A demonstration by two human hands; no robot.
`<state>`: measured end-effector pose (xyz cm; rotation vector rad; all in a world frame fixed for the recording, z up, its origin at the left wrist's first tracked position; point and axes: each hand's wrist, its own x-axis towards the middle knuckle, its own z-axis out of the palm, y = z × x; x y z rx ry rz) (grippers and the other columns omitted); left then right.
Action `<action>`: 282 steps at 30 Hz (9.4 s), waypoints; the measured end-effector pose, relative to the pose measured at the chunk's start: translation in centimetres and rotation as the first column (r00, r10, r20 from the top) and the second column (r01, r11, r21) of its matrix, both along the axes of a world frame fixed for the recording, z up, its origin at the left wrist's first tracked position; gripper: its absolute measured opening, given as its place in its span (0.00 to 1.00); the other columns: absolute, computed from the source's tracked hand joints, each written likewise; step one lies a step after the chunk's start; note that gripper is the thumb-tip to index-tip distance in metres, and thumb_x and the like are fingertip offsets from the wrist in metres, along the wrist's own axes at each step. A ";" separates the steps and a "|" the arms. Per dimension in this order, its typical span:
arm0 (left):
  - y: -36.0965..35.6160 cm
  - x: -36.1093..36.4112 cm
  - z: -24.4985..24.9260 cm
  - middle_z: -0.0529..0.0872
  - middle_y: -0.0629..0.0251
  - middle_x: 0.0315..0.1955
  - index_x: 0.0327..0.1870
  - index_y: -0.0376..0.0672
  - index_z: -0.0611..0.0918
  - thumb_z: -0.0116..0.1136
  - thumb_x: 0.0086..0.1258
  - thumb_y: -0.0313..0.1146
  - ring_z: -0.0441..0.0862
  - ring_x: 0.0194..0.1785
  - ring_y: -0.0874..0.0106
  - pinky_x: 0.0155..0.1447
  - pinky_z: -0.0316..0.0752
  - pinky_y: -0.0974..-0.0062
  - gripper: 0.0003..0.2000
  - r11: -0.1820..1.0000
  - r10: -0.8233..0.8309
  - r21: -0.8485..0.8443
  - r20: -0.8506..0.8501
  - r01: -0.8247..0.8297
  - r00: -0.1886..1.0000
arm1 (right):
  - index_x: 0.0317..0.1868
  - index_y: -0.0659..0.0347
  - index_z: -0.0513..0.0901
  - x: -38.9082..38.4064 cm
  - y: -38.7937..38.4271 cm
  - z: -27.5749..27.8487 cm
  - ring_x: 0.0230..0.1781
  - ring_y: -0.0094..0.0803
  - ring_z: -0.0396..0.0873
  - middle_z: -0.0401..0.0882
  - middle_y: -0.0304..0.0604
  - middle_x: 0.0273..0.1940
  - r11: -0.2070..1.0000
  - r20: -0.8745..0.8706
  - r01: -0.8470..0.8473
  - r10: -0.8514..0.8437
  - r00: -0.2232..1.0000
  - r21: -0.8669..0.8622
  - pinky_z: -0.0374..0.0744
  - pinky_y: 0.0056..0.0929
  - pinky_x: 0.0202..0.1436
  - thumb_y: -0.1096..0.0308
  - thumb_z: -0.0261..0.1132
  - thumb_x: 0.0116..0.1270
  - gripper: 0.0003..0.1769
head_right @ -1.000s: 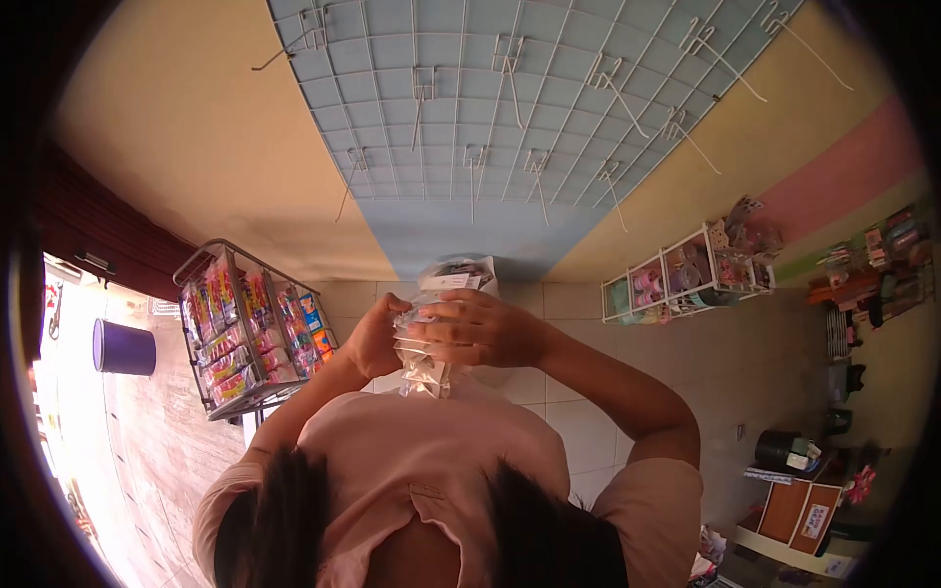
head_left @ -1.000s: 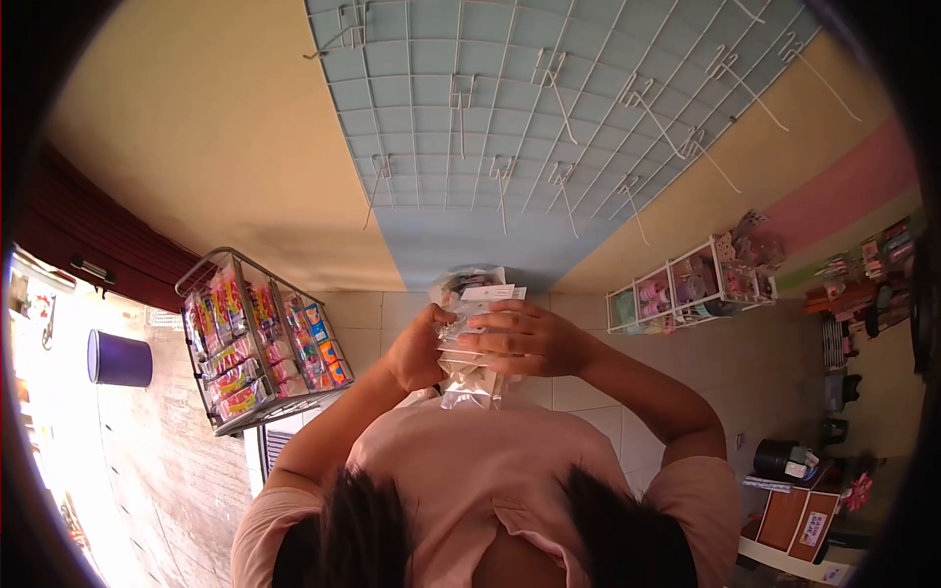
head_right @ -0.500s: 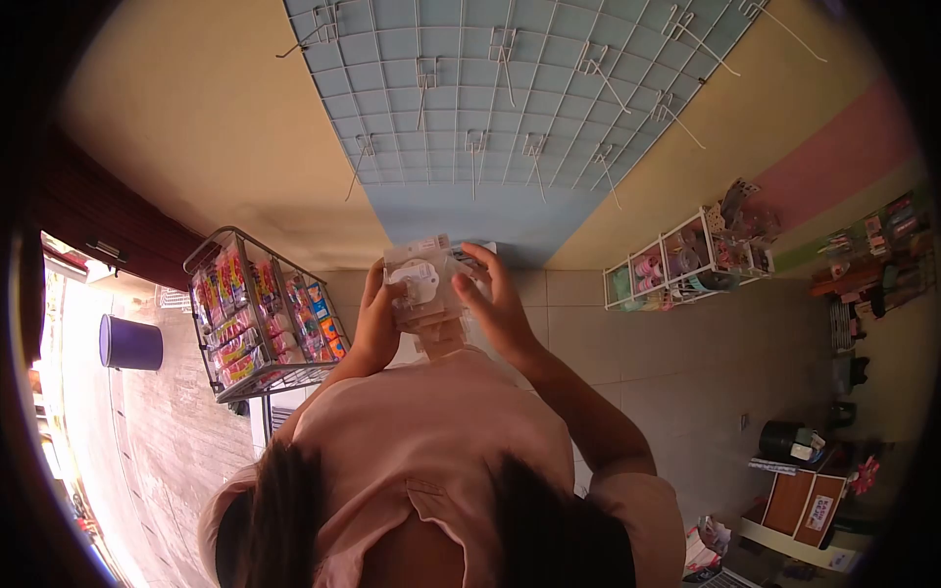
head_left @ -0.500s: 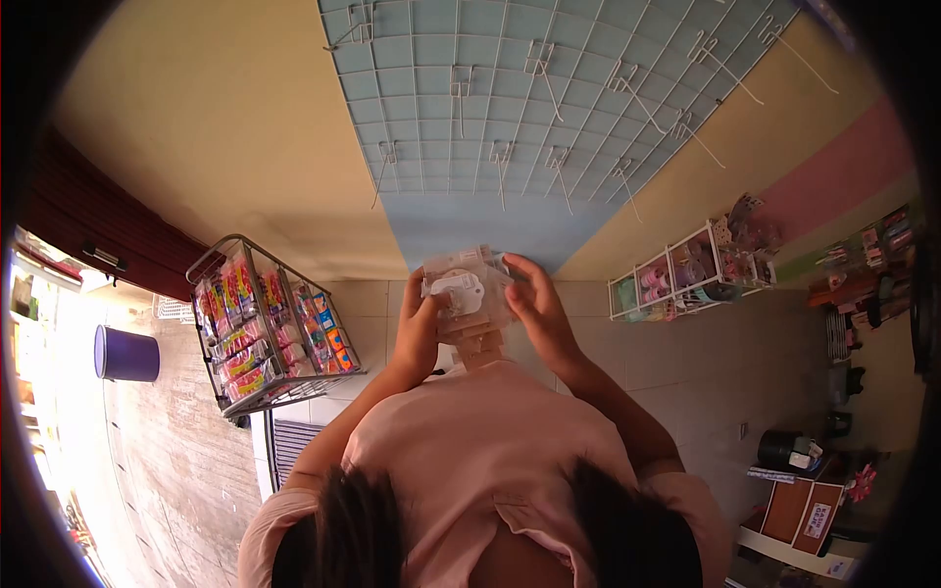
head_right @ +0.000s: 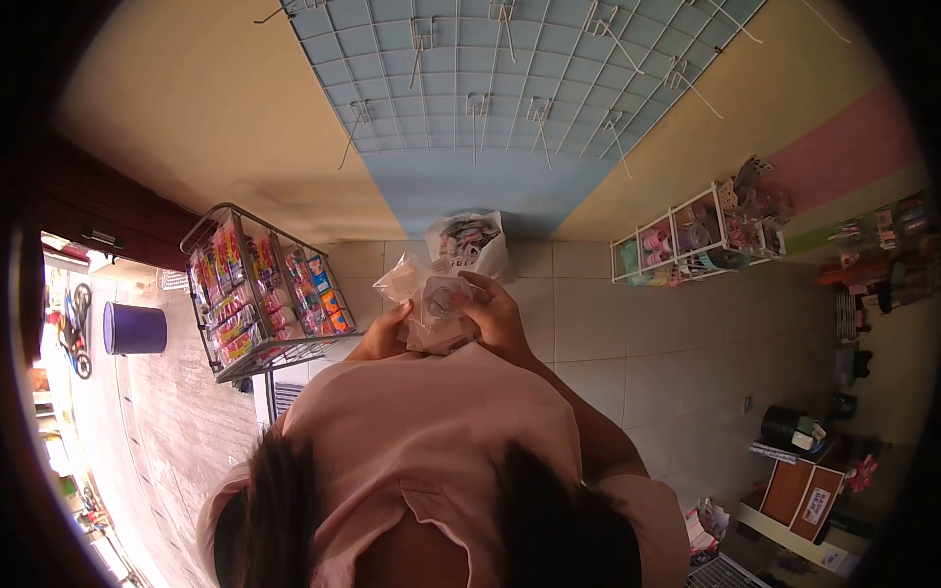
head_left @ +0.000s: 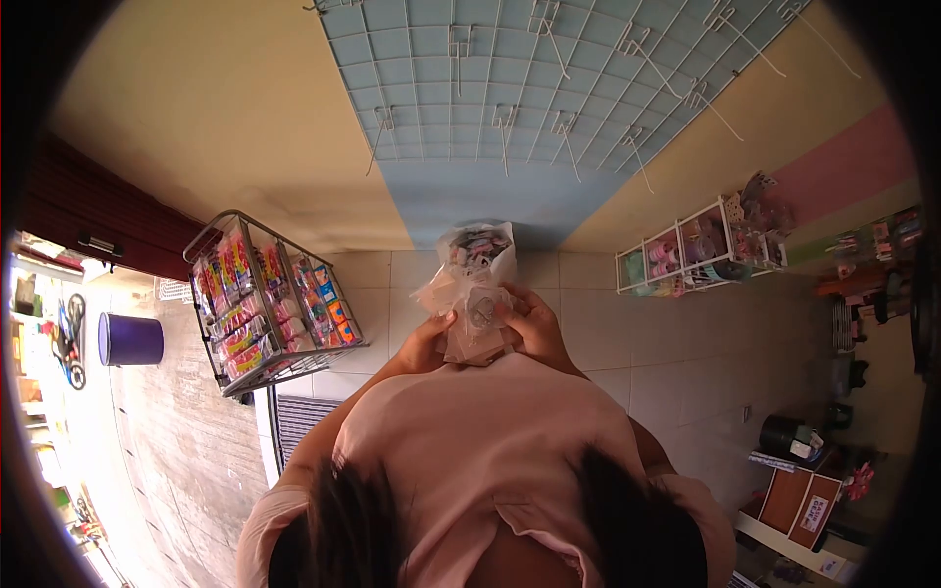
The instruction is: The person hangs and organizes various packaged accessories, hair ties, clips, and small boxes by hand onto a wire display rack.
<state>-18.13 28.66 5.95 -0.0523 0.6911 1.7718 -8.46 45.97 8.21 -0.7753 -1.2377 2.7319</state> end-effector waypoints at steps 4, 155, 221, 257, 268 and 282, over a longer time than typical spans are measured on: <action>1.2 -1.1 0.6 0.79 0.55 0.54 0.63 0.39 0.69 0.60 0.60 0.35 0.77 0.57 0.58 0.63 0.71 0.61 0.28 0.992 -0.119 -0.044 -0.095 0.116 0.988 | 0.58 0.65 0.75 -0.7 1.1 0.0 0.52 0.29 0.77 0.80 0.43 0.48 0.941 -0.051 0.023 -0.006 0.999 0.337 0.76 0.28 0.56 0.71 0.63 0.68 0.19; 10.6 -18.4 39.8 0.80 0.55 0.51 0.62 0.37 0.68 0.60 0.68 0.36 0.80 0.53 0.64 0.52 0.80 0.65 0.25 0.662 0.740 0.717 -0.581 -0.215 0.340 | 0.36 0.65 0.84 -20.2 6.7 44.1 0.28 0.21 0.78 0.81 0.37 0.26 -0.056 -0.506 0.580 0.426 0.750 0.812 0.73 0.22 0.32 0.52 0.72 0.59 0.21; 11.0 -17.3 42.5 0.79 0.48 0.52 0.67 0.39 0.61 0.42 0.78 0.42 0.81 0.52 0.60 0.53 0.81 0.62 0.22 0.538 0.821 0.834 -0.486 -0.121 0.300 | 0.44 0.63 0.77 -19.9 10.3 50.9 0.26 0.17 0.72 0.82 0.39 0.28 0.034 -0.891 0.934 0.314 0.327 0.355 0.69 0.17 0.31 0.62 0.70 0.62 0.17; 11.7 -17.5 42.6 0.80 0.50 0.50 0.67 0.39 0.62 0.47 0.76 0.41 0.81 0.52 0.63 0.55 0.78 0.66 0.24 0.522 0.840 0.843 -0.483 -0.128 0.247 | 0.41 0.65 0.82 -18.1 7.8 47.4 0.35 0.28 0.79 0.81 0.42 0.33 -0.019 -0.601 0.640 0.324 0.731 0.769 0.75 0.26 0.42 0.53 0.73 0.56 0.23; 13.2 -17.6 42.3 0.77 0.51 0.54 0.71 0.42 0.59 0.42 0.76 0.54 0.77 0.54 0.67 0.56 0.76 0.68 0.31 0.456 0.886 0.851 -0.408 -0.261 0.220 | 0.36 0.66 0.80 -18.9 8.5 45.6 0.31 0.23 0.76 0.82 0.40 0.30 0.027 -0.522 0.551 0.365 0.771 0.834 0.74 0.24 0.37 0.60 0.71 0.60 0.17; 12.1 -17.0 42.3 0.79 0.51 0.48 0.64 0.41 0.64 0.45 0.74 0.55 0.78 0.45 0.69 0.45 0.82 0.61 0.29 0.553 0.821 0.822 -0.509 -0.137 0.259 | 0.51 0.61 0.81 -18.5 10.9 55.6 0.28 0.17 0.71 0.81 0.37 0.28 0.004 -0.937 0.985 0.311 0.162 0.172 0.68 0.18 0.32 0.62 0.66 0.67 0.16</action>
